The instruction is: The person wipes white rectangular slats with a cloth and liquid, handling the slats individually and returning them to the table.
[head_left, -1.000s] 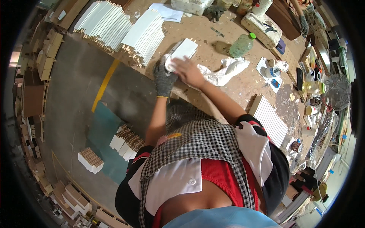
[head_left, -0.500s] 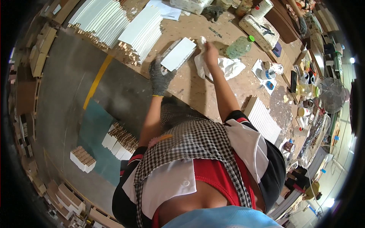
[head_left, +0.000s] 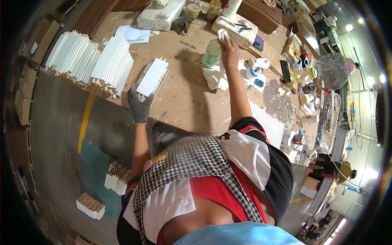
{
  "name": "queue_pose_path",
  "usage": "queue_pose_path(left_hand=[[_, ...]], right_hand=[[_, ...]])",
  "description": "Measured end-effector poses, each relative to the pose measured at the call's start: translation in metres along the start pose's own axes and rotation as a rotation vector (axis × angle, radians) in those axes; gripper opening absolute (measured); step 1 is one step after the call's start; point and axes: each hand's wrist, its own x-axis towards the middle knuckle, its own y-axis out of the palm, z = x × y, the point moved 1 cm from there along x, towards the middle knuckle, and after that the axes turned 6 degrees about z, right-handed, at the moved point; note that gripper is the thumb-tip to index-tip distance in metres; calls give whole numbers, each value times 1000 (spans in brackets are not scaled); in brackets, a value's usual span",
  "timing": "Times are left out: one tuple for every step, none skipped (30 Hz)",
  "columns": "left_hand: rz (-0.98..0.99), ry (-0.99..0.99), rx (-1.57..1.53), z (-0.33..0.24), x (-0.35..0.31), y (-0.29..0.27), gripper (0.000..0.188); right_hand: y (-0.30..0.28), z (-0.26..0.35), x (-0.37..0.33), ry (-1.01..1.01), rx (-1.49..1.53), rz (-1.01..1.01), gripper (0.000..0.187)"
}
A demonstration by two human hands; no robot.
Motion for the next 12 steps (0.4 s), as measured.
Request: queue_pose_path(left_hand=[[14, -20, -23, -6, 1, 2, 97], [20, -60, -24, -11, 1, 6, 97], [18, -51, -23, -12, 4, 6, 97], [3, -49, 0, -10, 1, 4, 97], [-11, -46, 25, -8, -1, 2, 96], [-41, -33, 31, -5, 1, -1, 94], [-42, -32, 34, -3, -1, -1, 94], [-25, -42, 25, -1, -4, -1, 94], [-28, -48, 20, 4, -2, -5, 93], [-67, -24, 43, 12, -5, -9, 94], [-109, -26, 52, 18, -7, -9, 94], [-98, -6, 170, 22, -6, -10, 95]], right_hand=[[2, -2, 0, -86, 22, -60, 36], [4, -5, -2, -90, 35, -58, 37], [6, -1, -2, -97, 55, -52, 39], [7, 5, 1, -68, 111, 27, 39], [8, 10, 3, -29, 135, 94, 37], [10, 11, 8, -49, 172, 123, 37], [10, 12, 11, -70, 210, 153, 38], [5, 10, 7, -91, 234, 94, 39], [3, 10, 10, -128, 270, 32, 40], [0, 14, 7, 104, 253, 74, 44], [-6, 7, 5, 309, 293, 14, 46], [2, 18, 15, 284, 322, 23, 46]])
